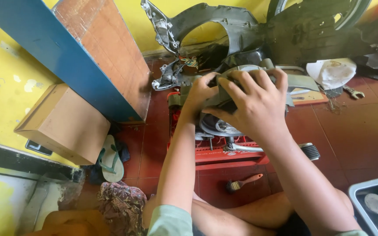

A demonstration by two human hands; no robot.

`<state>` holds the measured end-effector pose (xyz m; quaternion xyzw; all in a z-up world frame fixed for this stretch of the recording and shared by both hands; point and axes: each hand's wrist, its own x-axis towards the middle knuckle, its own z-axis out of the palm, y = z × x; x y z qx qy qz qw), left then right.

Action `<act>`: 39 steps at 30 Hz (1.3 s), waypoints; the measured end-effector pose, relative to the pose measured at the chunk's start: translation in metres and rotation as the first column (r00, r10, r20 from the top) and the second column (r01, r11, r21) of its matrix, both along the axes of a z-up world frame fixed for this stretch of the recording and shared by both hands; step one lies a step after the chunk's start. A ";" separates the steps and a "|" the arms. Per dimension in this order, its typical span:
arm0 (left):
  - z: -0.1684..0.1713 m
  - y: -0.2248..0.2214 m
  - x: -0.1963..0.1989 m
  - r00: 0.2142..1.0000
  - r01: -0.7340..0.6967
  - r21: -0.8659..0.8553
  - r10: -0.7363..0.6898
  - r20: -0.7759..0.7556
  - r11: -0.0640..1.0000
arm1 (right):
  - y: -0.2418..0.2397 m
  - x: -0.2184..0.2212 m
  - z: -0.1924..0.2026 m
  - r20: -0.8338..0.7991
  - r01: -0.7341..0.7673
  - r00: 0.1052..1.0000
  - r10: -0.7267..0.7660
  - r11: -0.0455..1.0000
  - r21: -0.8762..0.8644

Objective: Cleaning and inspecting motorcycle engine components using a brush, screwdriver, and hammer.

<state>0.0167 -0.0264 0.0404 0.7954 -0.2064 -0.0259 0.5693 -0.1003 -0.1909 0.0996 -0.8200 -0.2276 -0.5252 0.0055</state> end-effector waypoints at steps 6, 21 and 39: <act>0.011 0.012 -0.044 0.972 -0.217 -0.177 0.196 -0.131 0.960 | -0.001 -0.002 -0.004 0.011 0.021 1.000 -0.021 1.000 0.006; -0.053 0.008 0.019 0.993 -0.110 0.191 0.097 0.073 0.976 | 0.017 0.034 -0.017 -0.200 -0.044 0.978 -0.056 0.885 -0.463; -0.037 0.004 -0.012 0.931 -0.347 0.029 0.340 0.134 0.938 | -0.018 -0.035 -0.020 0.197 -0.364 0.926 0.321 0.899 0.244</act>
